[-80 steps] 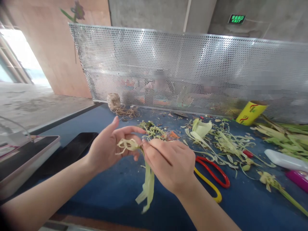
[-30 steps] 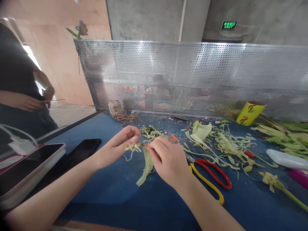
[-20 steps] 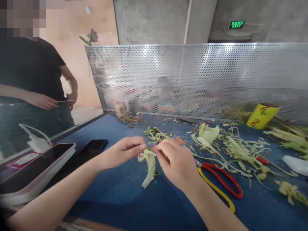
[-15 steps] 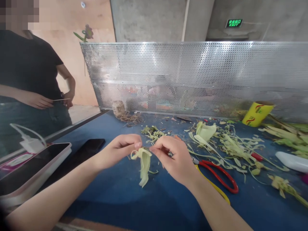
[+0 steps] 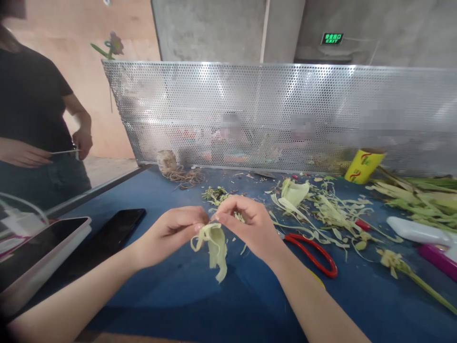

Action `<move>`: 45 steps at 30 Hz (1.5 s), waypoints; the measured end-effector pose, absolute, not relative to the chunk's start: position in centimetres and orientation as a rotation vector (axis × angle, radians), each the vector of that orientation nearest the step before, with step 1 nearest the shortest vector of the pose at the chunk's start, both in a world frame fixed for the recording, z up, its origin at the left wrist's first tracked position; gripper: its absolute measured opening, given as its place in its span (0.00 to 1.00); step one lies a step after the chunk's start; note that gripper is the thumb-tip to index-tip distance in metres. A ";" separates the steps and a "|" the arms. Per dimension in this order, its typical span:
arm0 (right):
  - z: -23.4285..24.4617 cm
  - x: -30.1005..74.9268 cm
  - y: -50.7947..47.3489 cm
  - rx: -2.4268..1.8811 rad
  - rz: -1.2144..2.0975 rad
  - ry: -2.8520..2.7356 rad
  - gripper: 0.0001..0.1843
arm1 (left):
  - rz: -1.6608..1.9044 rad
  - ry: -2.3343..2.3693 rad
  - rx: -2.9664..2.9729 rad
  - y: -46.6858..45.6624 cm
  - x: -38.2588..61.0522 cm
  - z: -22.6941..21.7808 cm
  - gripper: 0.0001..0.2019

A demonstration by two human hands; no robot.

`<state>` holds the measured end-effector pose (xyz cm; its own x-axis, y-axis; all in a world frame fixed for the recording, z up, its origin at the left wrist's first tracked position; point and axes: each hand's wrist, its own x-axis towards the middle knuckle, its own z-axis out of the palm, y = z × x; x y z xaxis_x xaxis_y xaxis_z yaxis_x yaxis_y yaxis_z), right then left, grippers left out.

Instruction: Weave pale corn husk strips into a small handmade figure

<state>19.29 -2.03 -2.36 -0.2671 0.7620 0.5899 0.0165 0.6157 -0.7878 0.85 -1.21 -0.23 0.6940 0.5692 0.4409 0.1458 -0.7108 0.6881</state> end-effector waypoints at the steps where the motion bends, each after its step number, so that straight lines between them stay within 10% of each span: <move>1: -2.5 19.0 -2.0 -0.618 0.867 -1.682 0.07 | 0.886 0.542 2.306 -1.3 0.9 -0.3 0.13; 8: -3.2 18.0 -2.2 -0.587 1.413 -1.584 0.29 | 1.109 0.590 2.504 -1.1 0.5 -0.6 0.10; 18: -3.2 18.5 -1.8 -0.719 1.433 -1.548 0.07 | 1.126 0.607 2.777 -0.1 -0.5 -0.3 0.05; 34: -3.1 18.7 -1.9 -0.814 1.536 -1.540 0.10 | 1.148 0.219 2.768 -0.5 -0.5 -0.4 0.41; 45: -2.7 18.7 -2.1 -0.772 1.554 -1.589 0.13 | 1.187 0.491 2.494 -0.3 -0.5 -0.4 0.21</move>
<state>18.75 -2.07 -2.66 -0.5207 0.8467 0.1098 -0.0909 0.0729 -0.9932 -0.52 -0.32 -0.42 0.5926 0.4421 0.6734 0.1629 -0.8845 0.4372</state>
